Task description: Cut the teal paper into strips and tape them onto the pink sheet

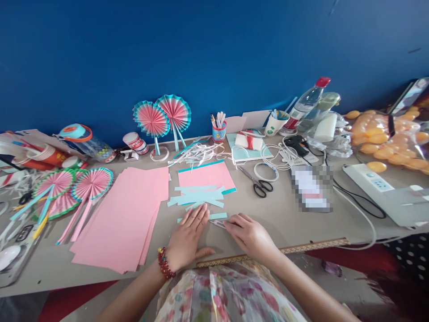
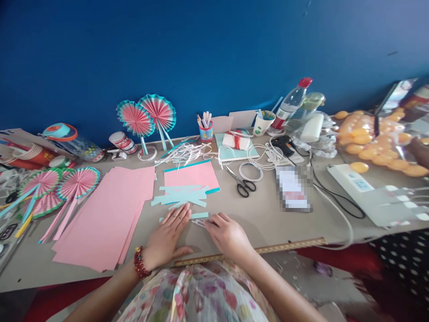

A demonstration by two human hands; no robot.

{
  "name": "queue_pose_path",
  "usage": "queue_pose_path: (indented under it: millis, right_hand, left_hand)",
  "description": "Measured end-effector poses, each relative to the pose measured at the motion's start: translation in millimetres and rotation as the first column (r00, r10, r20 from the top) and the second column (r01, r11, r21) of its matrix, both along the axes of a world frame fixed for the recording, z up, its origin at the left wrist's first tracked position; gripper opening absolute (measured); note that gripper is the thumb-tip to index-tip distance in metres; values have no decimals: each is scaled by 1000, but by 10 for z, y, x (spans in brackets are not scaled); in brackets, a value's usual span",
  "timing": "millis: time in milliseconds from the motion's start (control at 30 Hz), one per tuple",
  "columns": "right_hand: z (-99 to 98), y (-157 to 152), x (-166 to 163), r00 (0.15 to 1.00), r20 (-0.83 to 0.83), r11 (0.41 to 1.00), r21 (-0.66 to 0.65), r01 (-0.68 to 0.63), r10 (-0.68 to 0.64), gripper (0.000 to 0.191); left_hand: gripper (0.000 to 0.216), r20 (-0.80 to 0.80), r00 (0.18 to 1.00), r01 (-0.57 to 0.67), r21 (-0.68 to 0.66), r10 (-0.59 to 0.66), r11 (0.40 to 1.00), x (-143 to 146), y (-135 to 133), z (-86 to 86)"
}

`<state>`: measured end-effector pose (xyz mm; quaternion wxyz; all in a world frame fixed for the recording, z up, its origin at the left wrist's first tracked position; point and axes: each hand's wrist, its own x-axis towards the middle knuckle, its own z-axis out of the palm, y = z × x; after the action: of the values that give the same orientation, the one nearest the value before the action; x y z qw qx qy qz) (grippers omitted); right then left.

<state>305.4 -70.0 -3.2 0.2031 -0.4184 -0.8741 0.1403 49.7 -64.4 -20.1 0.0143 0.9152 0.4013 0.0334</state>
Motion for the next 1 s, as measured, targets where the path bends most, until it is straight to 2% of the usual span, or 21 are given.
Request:
queue_pose_path:
  millis: [233, 467, 833, 1000]
  right_hand:
    - [-4, 10, -10, 1000, 2, 1000, -15, 11, -11, 28]
    - [-9, 43, -45, 1000, 11, 1000, 14, -2, 2, 28]
    - [-20, -3, -168, 1000, 18, 1000, -2, 1, -1, 28]
    - [-25, 4, -261, 1000, 12, 1000, -10, 13, -13, 27]
  left_hand:
    - [96, 37, 999, 31, -12, -30, 999, -167, 15, 103]
    - [100, -15, 1000, 16, -34, -17, 999, -223, -5, 22]
    - [102, -15, 1000, 9, -16, -9, 1000, -209, -7, -14]
    - [102, 5, 1000, 24, -41, -23, 999, -244, -3, 36]
